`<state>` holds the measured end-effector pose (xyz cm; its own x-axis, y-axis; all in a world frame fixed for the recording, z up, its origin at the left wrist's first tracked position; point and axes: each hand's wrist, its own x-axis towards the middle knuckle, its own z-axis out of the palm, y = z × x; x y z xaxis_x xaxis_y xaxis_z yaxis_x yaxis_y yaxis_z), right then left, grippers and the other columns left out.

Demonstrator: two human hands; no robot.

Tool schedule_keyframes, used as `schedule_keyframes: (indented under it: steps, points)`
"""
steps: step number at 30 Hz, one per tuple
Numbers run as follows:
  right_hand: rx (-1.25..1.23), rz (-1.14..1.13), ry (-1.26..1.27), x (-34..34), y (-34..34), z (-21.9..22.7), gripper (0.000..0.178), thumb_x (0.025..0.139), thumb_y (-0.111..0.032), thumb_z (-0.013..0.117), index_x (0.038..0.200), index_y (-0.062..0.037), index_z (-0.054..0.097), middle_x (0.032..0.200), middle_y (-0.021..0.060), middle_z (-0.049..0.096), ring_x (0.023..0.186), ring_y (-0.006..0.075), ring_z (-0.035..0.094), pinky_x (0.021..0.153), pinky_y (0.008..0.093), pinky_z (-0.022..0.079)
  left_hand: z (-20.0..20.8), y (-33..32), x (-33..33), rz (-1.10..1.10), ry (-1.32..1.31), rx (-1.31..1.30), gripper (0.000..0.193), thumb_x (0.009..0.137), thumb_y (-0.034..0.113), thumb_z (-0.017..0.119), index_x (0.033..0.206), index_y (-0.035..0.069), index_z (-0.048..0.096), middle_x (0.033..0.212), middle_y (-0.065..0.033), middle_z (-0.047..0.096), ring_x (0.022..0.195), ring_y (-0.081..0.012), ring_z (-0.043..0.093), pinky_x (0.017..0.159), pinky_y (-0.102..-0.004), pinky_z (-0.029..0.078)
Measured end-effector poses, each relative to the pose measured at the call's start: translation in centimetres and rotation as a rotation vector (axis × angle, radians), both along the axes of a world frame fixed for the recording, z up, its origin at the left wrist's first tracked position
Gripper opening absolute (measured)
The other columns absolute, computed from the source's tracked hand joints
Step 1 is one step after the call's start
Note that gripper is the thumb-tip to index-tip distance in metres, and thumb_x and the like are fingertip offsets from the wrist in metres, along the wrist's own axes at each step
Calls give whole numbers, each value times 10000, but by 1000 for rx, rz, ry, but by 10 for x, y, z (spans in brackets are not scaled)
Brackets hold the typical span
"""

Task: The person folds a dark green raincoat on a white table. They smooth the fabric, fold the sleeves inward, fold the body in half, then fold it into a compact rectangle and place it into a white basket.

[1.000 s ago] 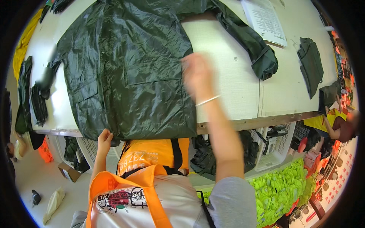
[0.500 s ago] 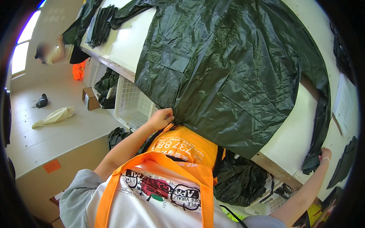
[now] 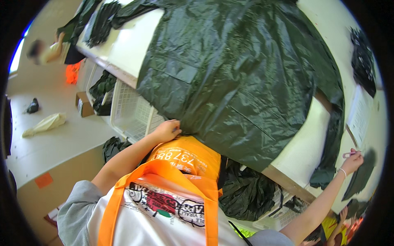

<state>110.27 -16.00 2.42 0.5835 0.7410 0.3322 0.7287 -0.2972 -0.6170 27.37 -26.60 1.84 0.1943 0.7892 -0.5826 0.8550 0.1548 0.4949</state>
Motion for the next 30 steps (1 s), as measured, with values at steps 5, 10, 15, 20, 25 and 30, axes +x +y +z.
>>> schedule_keyframes:
  steps: [5, 10, 15, 20, 25, 30]
  points:
    - [-37, 237, 493, -275, 66, 57, 305, 982, -278, 467, 1139, -37, 570, 810, 41, 614, 623, 72, 567, 416, 197, 395, 32, 29, -15, -136, 84, 72, 212, 791, 251, 634, 759, 46, 594, 791, -149, 601, 795, -353, 591, 667, -435, 474]
    - [-257, 760, 633, -520, 55, 61, 196, 920, -111, 562, 1107, -102, 621, 734, 3, 581, 641, 76, 563, 554, 221, 471, 51, 131, -93, -176, 208, 712, 280, 763, 103, 626, 1040, 82, 591, 1111, -106, 589, 1070, -301, 535, 917, -405, 424]
    - [-376, 1007, 81, -660, 57, 39, 404, 717, -170, 744, 1090, -86, 613, 1075, 60, 574, 826, 249, 629, 709, 344, 519, 36, 209, -143, -566, 170, 737, 546, 765, 117, 634, 1287, 122, 475, 1369, -71, 447, 1260, -263, 413, 1034, -429, 337]
    - [-283, 962, -159, -678, 71, 4, 255, 762, -149, 682, 1000, -77, 626, 1034, 51, 624, 746, 276, 636, 676, 384, 524, -1, 252, -158, -251, -153, 666, 261, 781, 179, 683, 1000, 47, 628, 1031, -104, 624, 923, -254, 592, 783, -358, 472]
    - [-694, 533, 402, -666, 133, -9, 195, 778, -189, 716, 751, -17, 630, 641, 45, 579, 583, 119, 488, 582, 259, 418, -3, 296, -149, 39, -146, 386, 310, 746, 272, 762, 768, -14, 643, 581, -102, 587, 511, -182, 511, 527, -307, 418]
    - [-704, 258, 797, -676, 136, -14, 245, 733, -209, 774, 759, -4, 643, 683, -20, 583, 629, 76, 476, 614, 242, 416, 3, 302, -150, 29, -188, 413, 294, 704, 234, 782, 834, 15, 637, 707, -89, 621, 622, -212, 564, 584, -324, 450]
